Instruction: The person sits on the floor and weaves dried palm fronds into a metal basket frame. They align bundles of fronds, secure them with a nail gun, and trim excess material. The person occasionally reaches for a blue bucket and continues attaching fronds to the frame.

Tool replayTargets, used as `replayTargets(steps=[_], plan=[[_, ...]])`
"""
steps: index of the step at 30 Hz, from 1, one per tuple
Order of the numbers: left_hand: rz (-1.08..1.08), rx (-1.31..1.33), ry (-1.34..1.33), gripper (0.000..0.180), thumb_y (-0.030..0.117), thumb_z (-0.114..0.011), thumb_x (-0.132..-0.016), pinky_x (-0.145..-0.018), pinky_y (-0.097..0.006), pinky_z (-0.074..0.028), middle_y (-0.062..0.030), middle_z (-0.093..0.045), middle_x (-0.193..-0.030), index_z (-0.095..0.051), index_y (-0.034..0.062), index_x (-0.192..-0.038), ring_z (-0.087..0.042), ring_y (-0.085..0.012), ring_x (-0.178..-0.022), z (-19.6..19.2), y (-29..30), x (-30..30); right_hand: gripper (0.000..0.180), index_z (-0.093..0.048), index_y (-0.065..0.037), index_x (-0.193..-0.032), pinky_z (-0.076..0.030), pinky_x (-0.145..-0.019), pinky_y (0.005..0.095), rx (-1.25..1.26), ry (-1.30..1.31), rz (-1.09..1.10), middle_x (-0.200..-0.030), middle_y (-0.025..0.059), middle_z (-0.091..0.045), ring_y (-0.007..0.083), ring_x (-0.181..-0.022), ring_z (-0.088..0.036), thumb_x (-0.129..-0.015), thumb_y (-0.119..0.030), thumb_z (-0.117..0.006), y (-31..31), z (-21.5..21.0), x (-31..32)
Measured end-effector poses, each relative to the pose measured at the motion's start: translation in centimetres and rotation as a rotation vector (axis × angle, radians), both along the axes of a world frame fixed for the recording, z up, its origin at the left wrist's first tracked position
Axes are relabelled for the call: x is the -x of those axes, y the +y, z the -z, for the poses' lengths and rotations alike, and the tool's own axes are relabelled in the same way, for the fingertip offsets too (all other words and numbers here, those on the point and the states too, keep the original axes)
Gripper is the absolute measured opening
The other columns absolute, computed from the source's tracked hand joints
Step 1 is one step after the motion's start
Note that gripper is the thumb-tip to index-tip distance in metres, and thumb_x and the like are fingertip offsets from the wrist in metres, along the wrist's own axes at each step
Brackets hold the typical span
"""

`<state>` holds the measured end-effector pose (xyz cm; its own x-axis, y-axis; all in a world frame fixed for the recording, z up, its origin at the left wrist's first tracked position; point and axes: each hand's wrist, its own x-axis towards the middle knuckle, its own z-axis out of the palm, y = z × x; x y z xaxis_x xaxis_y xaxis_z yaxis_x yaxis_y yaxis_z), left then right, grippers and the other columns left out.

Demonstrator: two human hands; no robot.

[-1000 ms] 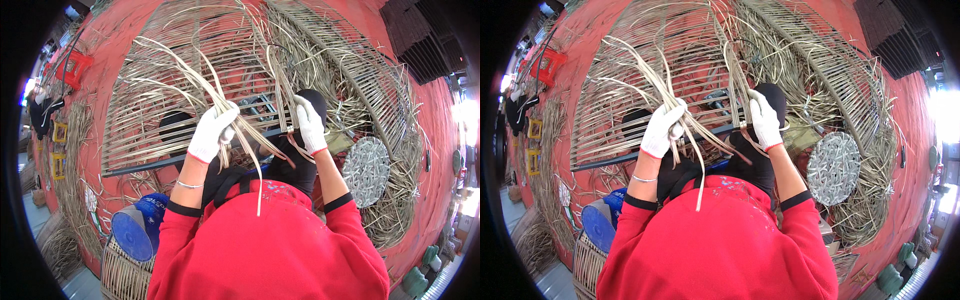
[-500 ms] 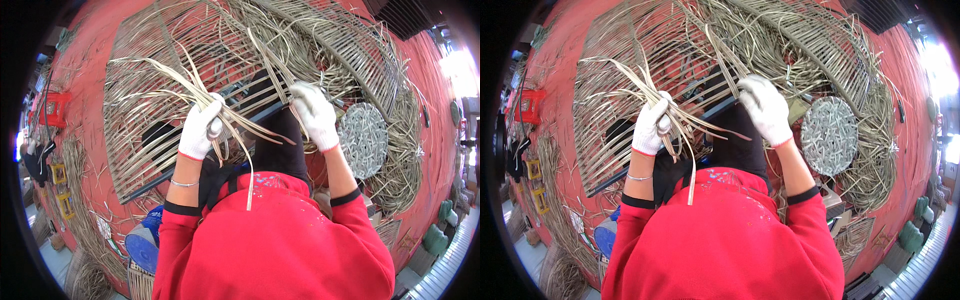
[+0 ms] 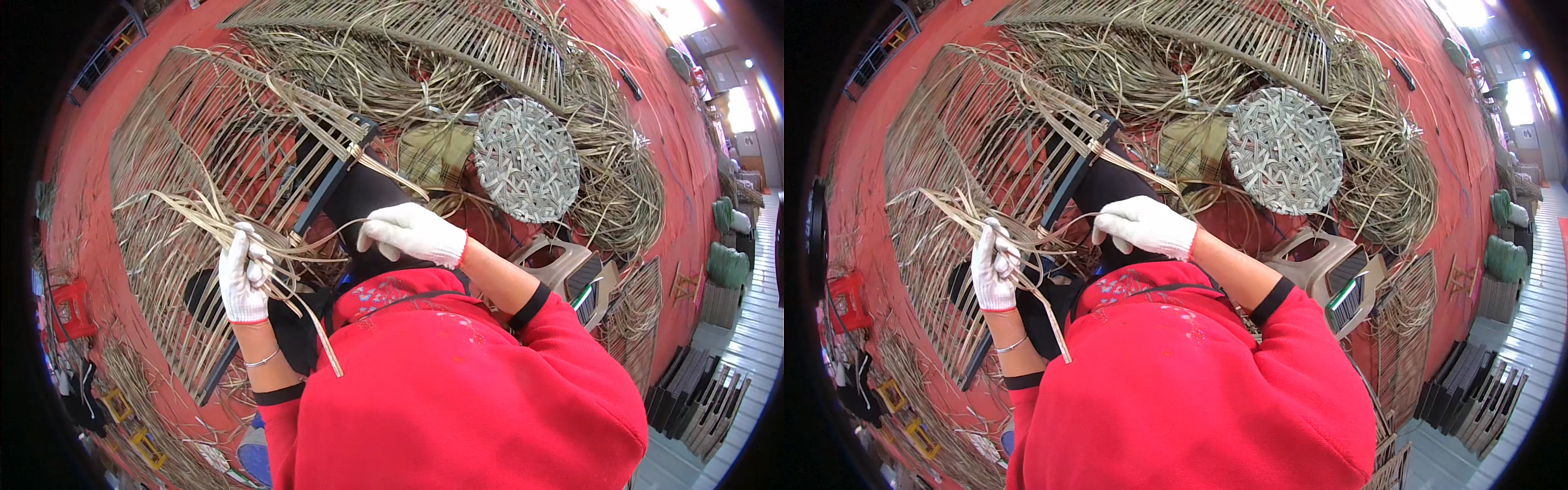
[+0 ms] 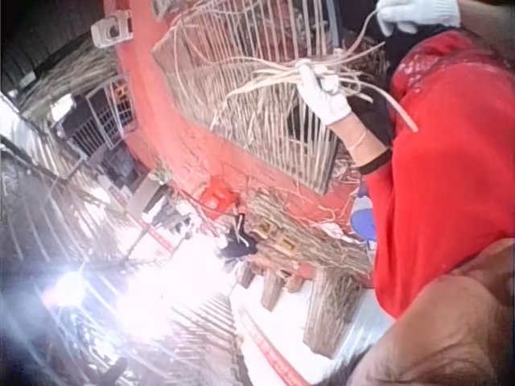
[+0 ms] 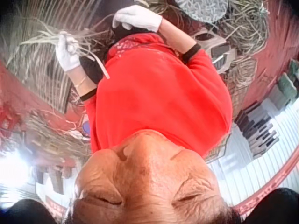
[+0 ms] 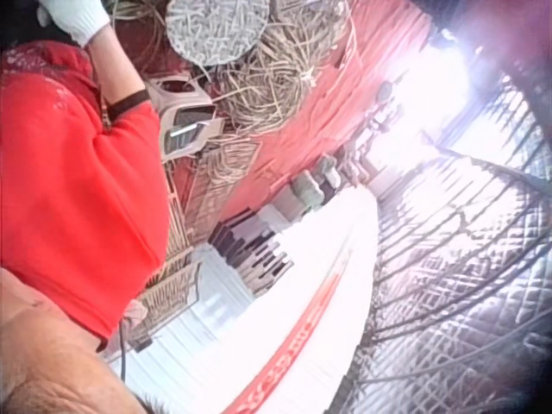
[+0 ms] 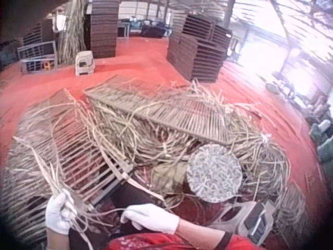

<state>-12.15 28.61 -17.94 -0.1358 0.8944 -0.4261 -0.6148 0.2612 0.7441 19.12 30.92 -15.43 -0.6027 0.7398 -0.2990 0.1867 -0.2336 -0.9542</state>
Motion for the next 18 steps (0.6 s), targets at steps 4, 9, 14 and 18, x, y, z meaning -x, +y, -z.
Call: replayTargets(steps=[4,9,14,18], plan=[[-0.030,-0.118,-0.093,0.025,0.022,-0.058,-0.101,-0.038,-0.017,-0.027,0.0003,-0.056,-0.072,-0.059,0.0030,-0.118,-0.036,-0.0019,-0.043,-0.6,-1.7,0.7,0.037,-0.070,-0.003,-0.091,-0.038,-0.055,0.0267,0.108,-0.012,-0.050,-0.060,0.0007,-0.053,0.0091,-0.056,-0.047,-0.101,-0.033,-0.050,-1.6,-0.2,0.3],[-0.008,-0.011,0.194,0.021,0.024,-0.063,-0.099,-0.038,-0.018,-0.029,0.0019,-0.052,-0.064,-0.055,0.0082,-0.086,-0.039,-0.0039,-0.042,-1.6,-2.0,-0.8,0.037,-0.071,-0.002,-0.092,-0.042,-0.059,0.0250,0.081,-0.019,-0.024,-0.067,0.0016,-0.060,0.0085,-0.058,-0.051,-0.102,-0.031,-0.049,-3.6,-0.1,-1.1],[0.124,0.044,0.327,0.018,0.017,-0.069,-0.091,-0.039,-0.017,-0.032,-0.0011,-0.063,-0.069,-0.066,0.0025,-0.100,-0.046,-0.0037,-0.045,-2.0,-1.5,-3.8,0.041,-0.072,-0.003,-0.098,-0.040,-0.056,0.0208,0.211,0.011,0.046,-0.074,0.0012,-0.064,0.0059,-0.058,-0.048,-0.102,-0.033,-0.045,-2.7,-0.8,-1.2],[0.242,0.027,0.315,0.017,0.019,-0.069,-0.091,-0.039,-0.017,-0.032,-0.0014,-0.063,-0.068,-0.067,0.0029,-0.098,-0.046,-0.0037,-0.044,-3.0,-1.5,-4.5,0.039,-0.069,-0.007,-0.113,-0.044,-0.062,0.0206,0.183,0.077,0.035,-0.091,0.0012,-0.068,0.0068,-0.069,-0.056,-0.103,-0.035,-0.044,-1.1,-0.2,1.4]])
